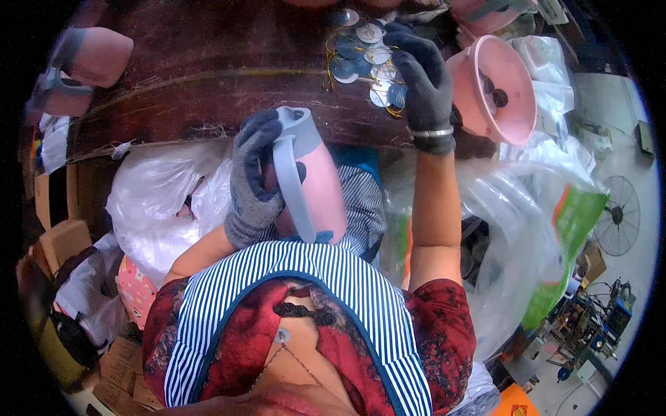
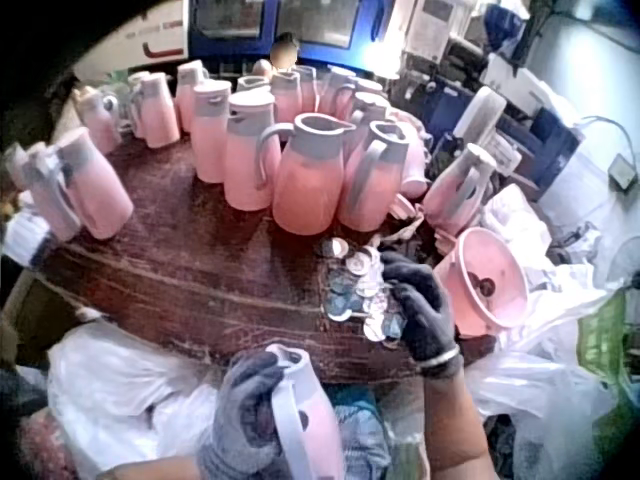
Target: The person assembles pink thermos jugs by attaching circular medallions and handles using rubber bands, then places them in rows on a workbench.
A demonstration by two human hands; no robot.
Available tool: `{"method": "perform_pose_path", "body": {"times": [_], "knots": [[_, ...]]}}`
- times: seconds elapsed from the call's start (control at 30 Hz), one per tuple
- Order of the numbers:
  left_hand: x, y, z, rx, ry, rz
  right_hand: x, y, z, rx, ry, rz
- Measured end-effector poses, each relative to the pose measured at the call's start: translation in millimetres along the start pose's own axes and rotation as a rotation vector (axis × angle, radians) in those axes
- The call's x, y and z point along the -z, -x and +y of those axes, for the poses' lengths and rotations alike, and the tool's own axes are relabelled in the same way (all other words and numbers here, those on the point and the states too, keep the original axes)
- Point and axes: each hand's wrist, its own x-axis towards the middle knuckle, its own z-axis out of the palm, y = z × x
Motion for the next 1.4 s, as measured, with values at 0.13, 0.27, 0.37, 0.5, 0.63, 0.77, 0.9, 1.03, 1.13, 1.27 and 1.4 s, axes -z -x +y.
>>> {"method": "perform_pose_path", "body": {"times": [0.13, 0.27, 0.37, 0.5, 0.63, 0.77, 0.9, 1.03, 1.13, 1.27, 1.4], "knots": [[1, 9, -8, 0.073, 0.032, 0.054, -25, 52, -38, -0.123, 0.152, -0.047], [4, 11, -14, 0.004, -0.057, -0.054, -51, 99, -47, -0.213, 0.41, -0.27], [7, 14, -11, -0.01, -0.065, -0.131, -56, 114, -50, -0.186, 0.474, -0.301], [3, 11, 0, -0.056, -0.189, -0.19, -67, 124, -45, 0.038, 0.616, -0.252], [3, 12, 9, 0.14, -0.155, -0.164, -77, 138, -41, -0.184, 0.313, -0.116], [42, 9, 37, 0.67, 0.413, -0.128, -46, 138, -58, -0.575, -0.256, -0.189], [57, 21, 14, 0.705, 1.252, -0.179, -38, 131, -55, -0.444, -0.246, -0.217], [44, -8, 17, 0.627, 1.652, -0.14, -52, 95, -53, -0.05, 0.255, -0.108], [35, -28, 22, 0.585, 1.184, -0.197, -59, 77, -56, 0.177, 0.506, -0.143], [35, -46, 28, 0.616, 0.77, -0.332, -74, 50, -74, 0.46, 0.711, -0.275], [38, -68, 38, 0.586, 0.493, -0.466, -87, 45, -85, 0.196, 0.597, -0.327]]}}
